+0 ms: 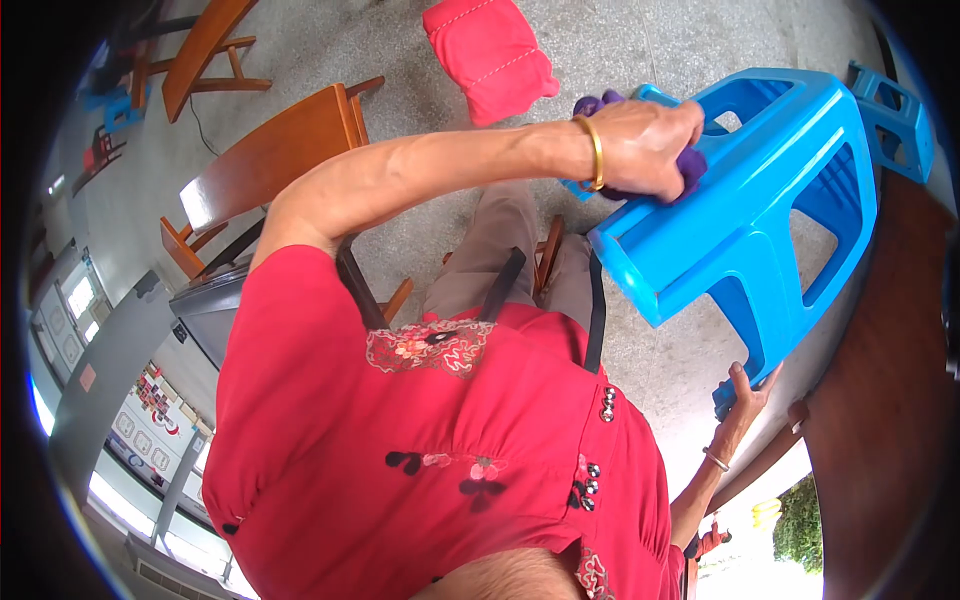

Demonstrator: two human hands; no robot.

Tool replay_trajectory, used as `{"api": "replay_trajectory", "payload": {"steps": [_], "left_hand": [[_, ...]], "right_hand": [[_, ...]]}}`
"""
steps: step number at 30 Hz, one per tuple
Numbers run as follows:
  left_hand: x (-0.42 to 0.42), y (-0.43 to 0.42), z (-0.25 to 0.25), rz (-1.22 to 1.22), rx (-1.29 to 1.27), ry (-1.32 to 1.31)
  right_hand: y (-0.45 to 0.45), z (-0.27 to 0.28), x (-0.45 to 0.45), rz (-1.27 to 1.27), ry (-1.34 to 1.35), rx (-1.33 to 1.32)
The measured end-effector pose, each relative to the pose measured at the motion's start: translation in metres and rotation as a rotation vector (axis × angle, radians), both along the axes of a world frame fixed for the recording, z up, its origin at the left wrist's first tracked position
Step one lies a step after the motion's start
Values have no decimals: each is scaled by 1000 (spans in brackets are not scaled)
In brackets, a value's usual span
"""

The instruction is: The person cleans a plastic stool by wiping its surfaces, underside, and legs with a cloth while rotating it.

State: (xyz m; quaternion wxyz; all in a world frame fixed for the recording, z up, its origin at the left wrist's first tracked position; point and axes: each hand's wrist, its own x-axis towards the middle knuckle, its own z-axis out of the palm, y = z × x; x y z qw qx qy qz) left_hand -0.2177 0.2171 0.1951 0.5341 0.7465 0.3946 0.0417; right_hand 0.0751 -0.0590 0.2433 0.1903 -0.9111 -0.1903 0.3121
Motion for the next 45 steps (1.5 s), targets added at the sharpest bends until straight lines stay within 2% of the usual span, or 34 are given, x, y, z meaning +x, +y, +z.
{"api": "replay_trajectory", "payload": {"steps": [3,7,10,13,16,21,24,26,28,30,32,37,40,42,45], "left_hand": [[-28,-20,14,-93,-161,12],[-36,-37,9,-21,-238,34],[-23,-34,-2,-2,-145,63],[-8,-29,-5,126,80,-36],[11,-13,-19,130,132,-12],[16,4,-14,102,2,39],[-9,-16,0,35,-67,43],[-31,-32,12,15,-171,57],[-34,-39,9,26,-187,81],[-28,-40,10,10,-166,121],[-23,-39,4,2,-171,98],[8,-21,-11,178,115,-19],[27,8,-14,221,187,14],[27,21,-8,270,169,8],[19,33,6,523,17,-323]], "right_hand": [[4,4,-4,-2,19,0],[-2,-1,3,-4,27,-37],[-2,-3,5,36,-19,-25],[2,2,-3,8,-8,-30],[12,13,-13,14,1,-35],[6,5,-10,36,-29,3],[3,0,-6,47,-51,60],[15,14,-15,-41,59,-48],[4,4,-4,-52,82,-65],[-2,-3,3,28,-42,-22],[-3,-5,5,32,-52,-30],[0,3,-2,49,-61,10],[-10,-6,7,130,-110,84],[-13,-9,10,152,-102,101],[-11,-8,14,87,-34,34]]}}
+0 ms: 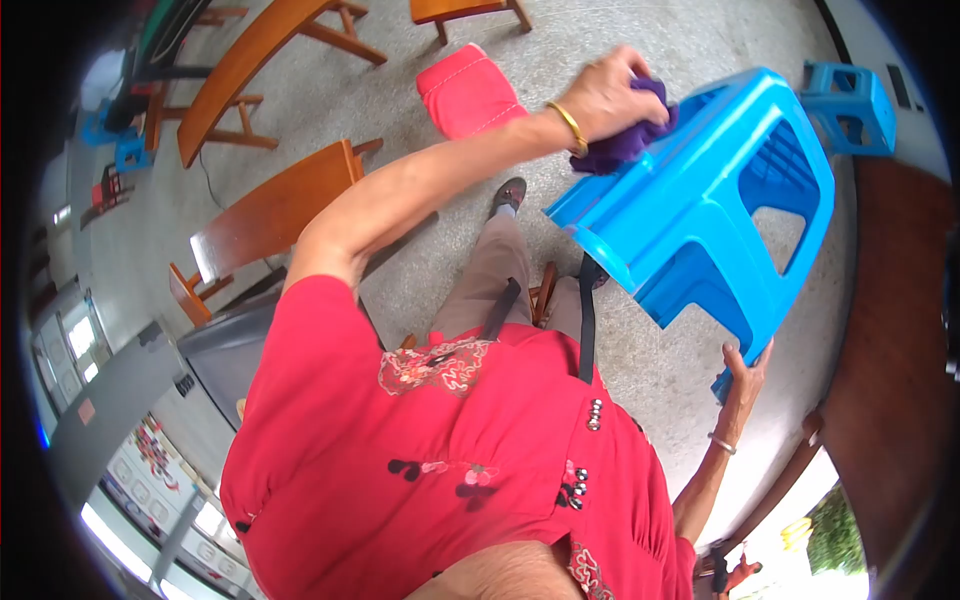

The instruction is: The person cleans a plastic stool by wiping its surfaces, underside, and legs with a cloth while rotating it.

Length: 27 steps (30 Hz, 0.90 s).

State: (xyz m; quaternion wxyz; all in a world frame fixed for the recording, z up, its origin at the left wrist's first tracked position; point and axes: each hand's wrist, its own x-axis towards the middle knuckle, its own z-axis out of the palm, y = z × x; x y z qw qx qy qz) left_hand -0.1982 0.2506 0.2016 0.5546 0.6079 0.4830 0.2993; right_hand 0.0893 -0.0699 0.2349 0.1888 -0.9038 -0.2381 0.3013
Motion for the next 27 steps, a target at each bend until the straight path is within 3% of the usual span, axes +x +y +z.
{"api": "replay_trajectory", "payload": {"steps": [2,3,5,7,9,11,13,18,22,27], "left_hand": [[-3,7,22,31,94,-24],[-1,5,43,37,6,-163],[16,-11,131,24,-249,-109],[21,-12,85,-98,5,-279],[38,-28,76,-279,189,-97],[55,-47,51,-442,316,164],[67,-65,18,-468,677,305],[127,-87,33,-598,717,386],[206,-148,24,-628,777,176],[249,-179,20,-801,801,209]], "right_hand": [[4,6,-1,-17,27,-1],[4,8,1,3,60,-8],[-13,-14,16,35,-15,37],[-20,-23,23,74,-87,81],[-24,-15,29,145,118,200],[-25,-3,29,133,161,240],[-18,14,15,66,333,236],[-27,-4,10,4,170,335],[-14,-2,-2,-27,116,256],[-21,9,7,-85,279,202]]}}
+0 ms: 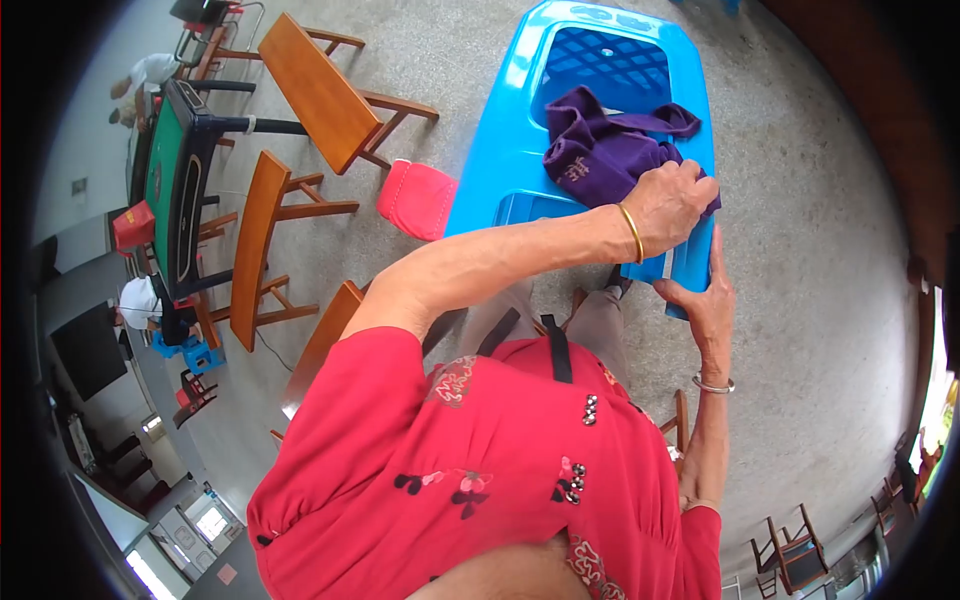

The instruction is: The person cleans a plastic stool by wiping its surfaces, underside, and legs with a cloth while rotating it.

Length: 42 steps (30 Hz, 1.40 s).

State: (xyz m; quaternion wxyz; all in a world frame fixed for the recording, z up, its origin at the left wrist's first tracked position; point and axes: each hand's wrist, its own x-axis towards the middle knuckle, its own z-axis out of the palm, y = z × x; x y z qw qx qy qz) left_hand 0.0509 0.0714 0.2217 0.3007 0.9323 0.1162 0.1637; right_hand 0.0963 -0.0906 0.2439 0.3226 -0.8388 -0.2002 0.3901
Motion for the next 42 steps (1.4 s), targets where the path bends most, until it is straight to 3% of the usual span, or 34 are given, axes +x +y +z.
{"api": "replay_trajectory", "payload": {"steps": [2,9,12,18,20,24,27,28,32,34,38,42], "left_hand": [[-17,13,9,-31,52,31],[-111,101,30,11,189,183],[-113,104,28,16,177,229],[-38,89,3,-110,-70,187],[1,69,-5,-142,-79,156],[40,53,0,-156,-115,145],[56,72,29,71,-875,237],[57,76,39,128,-694,246],[33,25,17,-425,-106,212],[40,19,4,-406,-64,153],[64,37,-1,-454,-119,230],[78,56,-19,-360,-14,108]], "right_hand": [[-9,-13,-1,22,-146,93],[-28,-24,10,-50,-42,158],[-21,-32,11,32,-182,160],[-14,-19,20,36,-87,230],[-6,-15,17,78,-221,190],[-15,-17,28,29,-199,174],[-17,-14,30,26,-207,183],[-17,-13,28,26,-217,168],[-11,-2,27,-30,-133,206],[-12,1,30,28,-64,141],[-22,-16,28,31,-186,134],[-28,-23,27,28,-229,127]]}}
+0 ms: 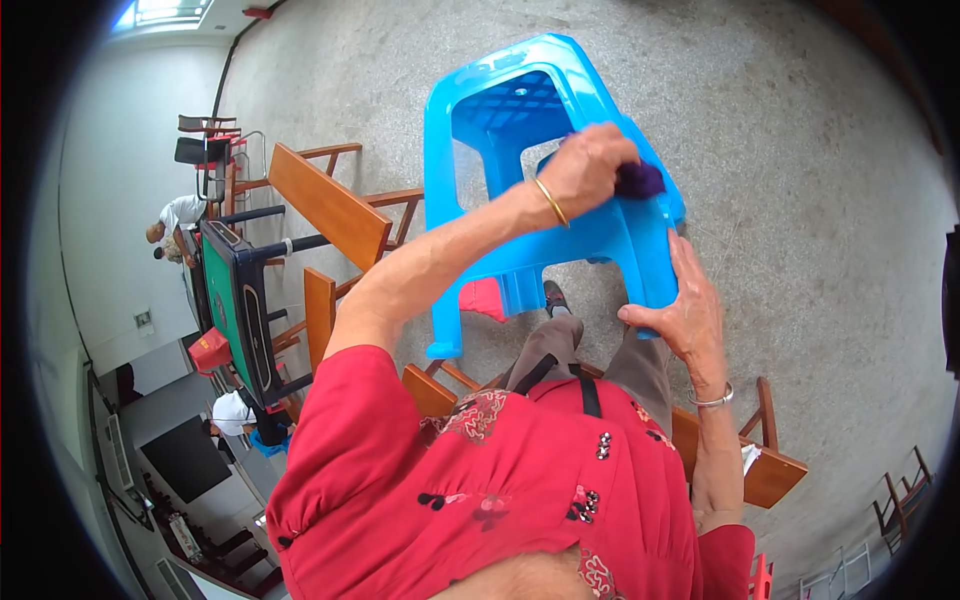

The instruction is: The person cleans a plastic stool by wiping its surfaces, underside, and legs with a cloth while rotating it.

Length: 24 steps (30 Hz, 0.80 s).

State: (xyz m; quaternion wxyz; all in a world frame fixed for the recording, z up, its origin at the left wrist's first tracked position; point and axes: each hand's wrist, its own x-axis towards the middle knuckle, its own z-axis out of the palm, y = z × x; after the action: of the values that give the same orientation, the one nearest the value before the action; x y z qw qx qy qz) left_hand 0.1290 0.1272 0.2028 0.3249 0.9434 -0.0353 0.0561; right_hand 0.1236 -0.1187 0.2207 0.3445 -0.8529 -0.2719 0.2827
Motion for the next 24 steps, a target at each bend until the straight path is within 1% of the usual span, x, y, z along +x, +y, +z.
{"api": "replay_trajectory", "payload": {"steps": [2,4,6,7,9,11,12,13,14,15,16,17,18,19,20,21,23,24], "left_hand": [[16,18,-9,87,95,0],[34,41,-13,186,302,-19],[56,75,-26,318,391,-28],[64,84,-32,346,432,-73],[68,83,-36,359,451,-22],[66,73,-33,387,455,72],[60,59,-27,335,456,112],[50,39,-15,290,377,88],[38,25,-14,200,305,41],[26,10,-13,167,224,30],[16,-2,-8,143,182,66],[7,-11,-5,171,126,88],[1,-13,8,143,80,24],[-2,-11,20,157,27,86],[-5,-9,33,169,-32,150],[-9,-11,47,180,-30,137],[-19,-23,74,333,-258,9],[-23,-32,90,343,-259,5]], "right_hand": [[-2,-3,-1,-8,-14,-5],[0,-4,-6,-6,-33,2],[-2,-5,-7,-8,-43,25],[-2,-4,-5,-16,-43,19],[1,3,-4,-22,-18,20],[-2,-6,-6,-33,-12,50],[-1,-9,-5,-54,-12,73],[0,-9,-3,-40,-27,92],[1,-6,-4,-48,-38,83],[1,-4,-5,-52,-48,73],[2,-3,-6,-33,-62,88],[3,-3,-8,-36,-56,77],[3,1,-8,-39,-51,66],[3,7,-8,-24,-67,76],[3,13,-8,-63,30,86],[3,18,-8,-104,129,92],[0,19,-5,-82,104,101],[-2,18,-4,-70,93,105]]}}
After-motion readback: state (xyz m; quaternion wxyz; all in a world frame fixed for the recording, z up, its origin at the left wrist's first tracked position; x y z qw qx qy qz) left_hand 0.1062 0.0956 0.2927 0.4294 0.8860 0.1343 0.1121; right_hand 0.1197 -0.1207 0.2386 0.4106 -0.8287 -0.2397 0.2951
